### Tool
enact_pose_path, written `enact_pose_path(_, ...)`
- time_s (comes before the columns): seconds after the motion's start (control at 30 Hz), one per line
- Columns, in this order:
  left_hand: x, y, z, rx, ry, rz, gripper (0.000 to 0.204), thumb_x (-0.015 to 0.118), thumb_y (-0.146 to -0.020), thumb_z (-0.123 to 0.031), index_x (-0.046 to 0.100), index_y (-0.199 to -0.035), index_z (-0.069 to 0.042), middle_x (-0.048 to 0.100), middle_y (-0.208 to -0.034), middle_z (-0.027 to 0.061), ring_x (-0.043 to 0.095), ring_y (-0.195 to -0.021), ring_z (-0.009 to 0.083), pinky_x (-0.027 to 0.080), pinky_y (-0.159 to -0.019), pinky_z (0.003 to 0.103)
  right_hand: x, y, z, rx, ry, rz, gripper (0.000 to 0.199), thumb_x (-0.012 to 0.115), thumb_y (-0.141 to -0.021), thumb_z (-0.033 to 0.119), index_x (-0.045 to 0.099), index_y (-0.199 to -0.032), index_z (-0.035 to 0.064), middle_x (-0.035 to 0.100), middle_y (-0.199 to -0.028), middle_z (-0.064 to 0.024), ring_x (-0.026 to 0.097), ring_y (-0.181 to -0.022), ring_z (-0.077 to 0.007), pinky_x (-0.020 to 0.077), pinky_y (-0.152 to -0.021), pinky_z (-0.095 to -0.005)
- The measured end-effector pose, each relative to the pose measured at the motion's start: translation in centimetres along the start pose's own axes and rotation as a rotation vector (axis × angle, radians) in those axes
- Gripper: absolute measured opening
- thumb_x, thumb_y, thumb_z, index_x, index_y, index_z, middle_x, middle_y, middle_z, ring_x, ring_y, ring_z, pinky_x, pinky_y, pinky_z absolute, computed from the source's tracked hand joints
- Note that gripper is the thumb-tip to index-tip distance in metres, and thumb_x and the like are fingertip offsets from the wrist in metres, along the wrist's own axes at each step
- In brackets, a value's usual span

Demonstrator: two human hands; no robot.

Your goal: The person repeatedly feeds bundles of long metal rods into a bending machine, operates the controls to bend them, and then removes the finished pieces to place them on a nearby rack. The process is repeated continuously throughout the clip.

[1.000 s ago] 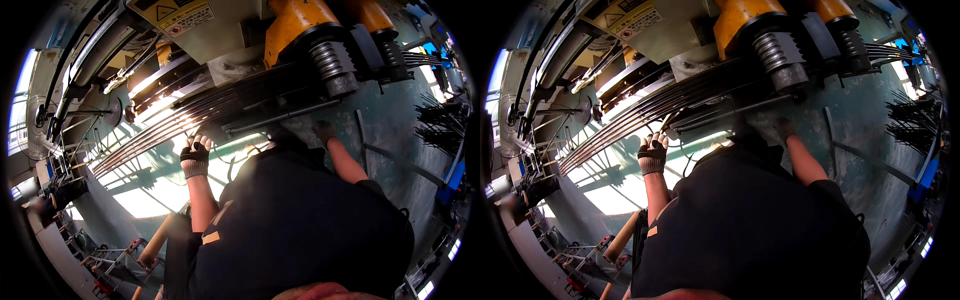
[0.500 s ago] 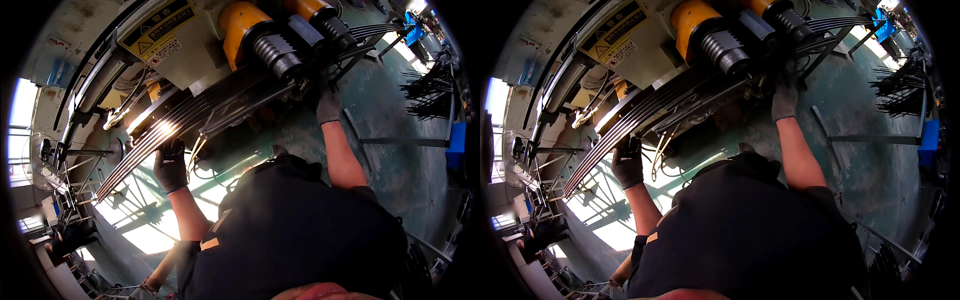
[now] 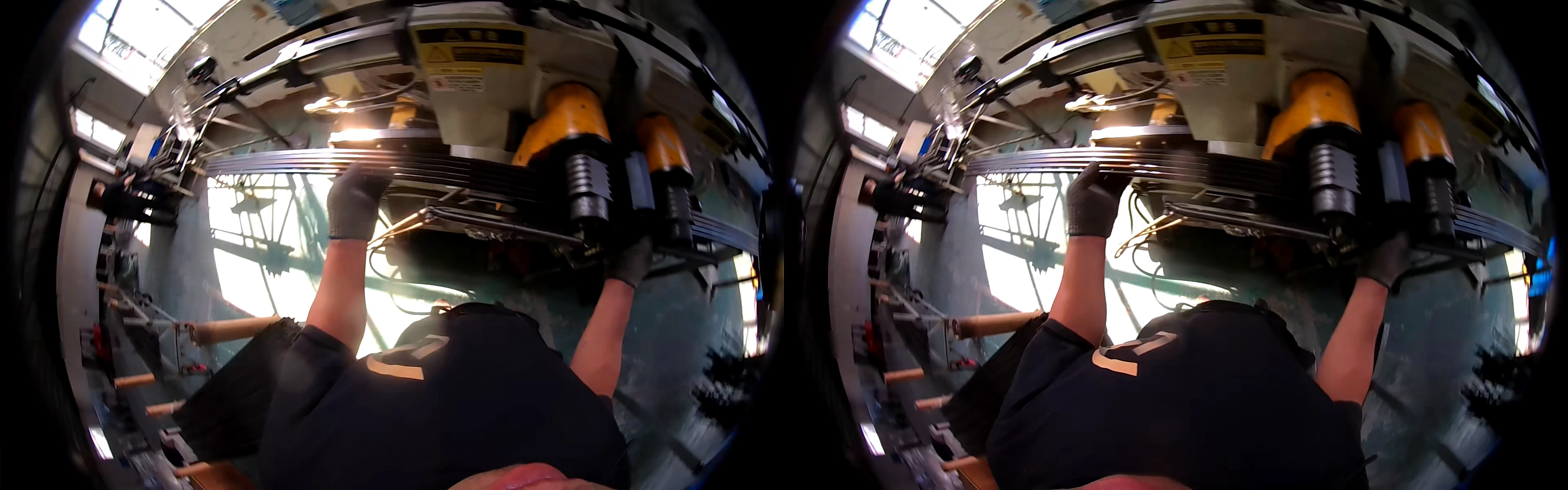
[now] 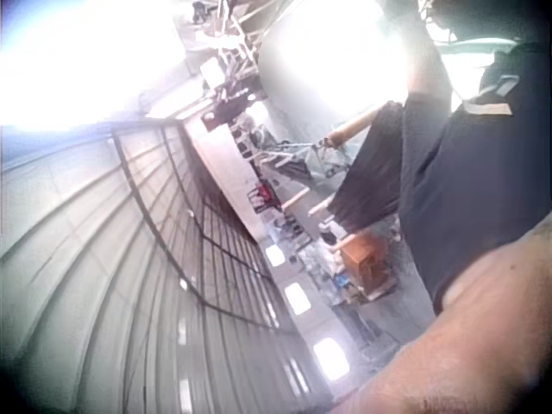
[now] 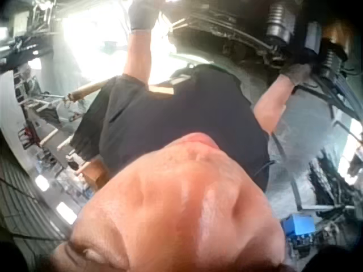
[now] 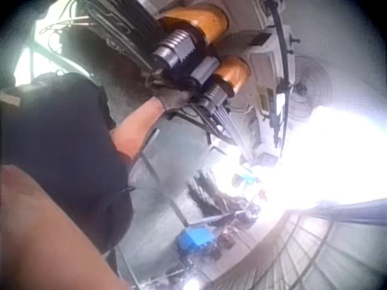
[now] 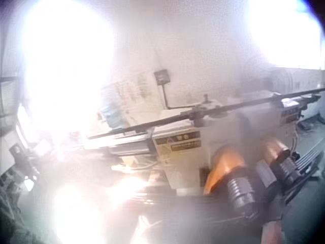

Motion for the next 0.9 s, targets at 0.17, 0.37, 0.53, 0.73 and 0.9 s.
enact_pose_path(0.17,4.2,-2.5,-8.1,0.071,0.106,-0.206,0.023,0.059,-0.099,-0.011,0.063,-0.113,0.007,0.072,-0.104,0.018,0.073,-0.093,0.0282,0.062,-0.084,0.038,-0.4,-3.1,-1.2,-0.69,1.761,0.228,0.03,0.054,-0.102,0.025,0.062,-0.122,0.0044,0.068,-0.117,-0.0121,0.063,-0.113,-0.0262,0.0458,-0.105,-0.0373)
enact_pose_path(0.37,9.8,-4.5,-13.7,0.412,-0.234,-0.181,0.019,0.067,-0.092,-0.01,0.064,-0.104,0.005,0.07,-0.091,0.0124,0.072,-0.085,0.0223,0.062,-0.078,0.037,2.7,-1.4,2.8,-0.868,2.319,0.258,0.03,0.05,-0.104,0.028,0.066,-0.111,0.003,0.069,-0.112,-0.0122,0.065,-0.109,-0.0249,0.0482,-0.099,-0.0355)
enact_pose_path(0.53,17.1,-5.2,-17.0,0.55,-0.575,-0.115,0.022,0.067,-0.09,-0.012,0.061,-0.102,0.005,0.069,-0.089,0.0142,0.069,-0.08,0.026,0.059,-0.073,0.038,0.4,-5.3,-0.5,-0.924,2.226,0.249,0.031,0.059,-0.098,0.032,0.068,-0.105,0.0033,0.071,-0.106,-0.0122,0.069,-0.1,-0.0269,0.0527,-0.089,-0.0373)
enact_pose_path(0.73,24.9,-3.5,-19.4,0.791,-0.828,-0.094,0.029,0.062,-0.091,-0.008,0.055,-0.112,0.01,0.068,-0.083,0.0193,0.072,-0.076,0.0304,0.061,-0.066,0.041,0.3,-6.2,0.3,-0.718,1.526,0.268,0.034,0.071,-0.086,0.035,0.069,-0.103,0.0046,0.072,-0.099,-0.013,0.07,-0.093,-0.0317,0.0543,-0.084,-0.0415)
enact_pose_path(0.9,32.5,-5.6,-17.0,0.573,-1.014,0.202,0.034,0.063,-0.09,-0.014,0.056,-0.114,0.01,0.07,-0.089,0.0219,0.073,-0.08,0.0331,0.061,-0.071,0.039,-2.1,-6.5,1.0,-0.711,1.396,0.201,0.029,0.075,-0.083,0.026,0.069,-0.1,0.0045,0.072,-0.098,-0.0134,0.069,-0.096,-0.032,0.0549,-0.085,-0.0404)
Point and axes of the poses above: each hand's wrist, its own y-axis away from the middle knuckle, its own x-axis out of the palm, z = x × y, the point moved 3 cm from there along -y, towards the middle knuckle
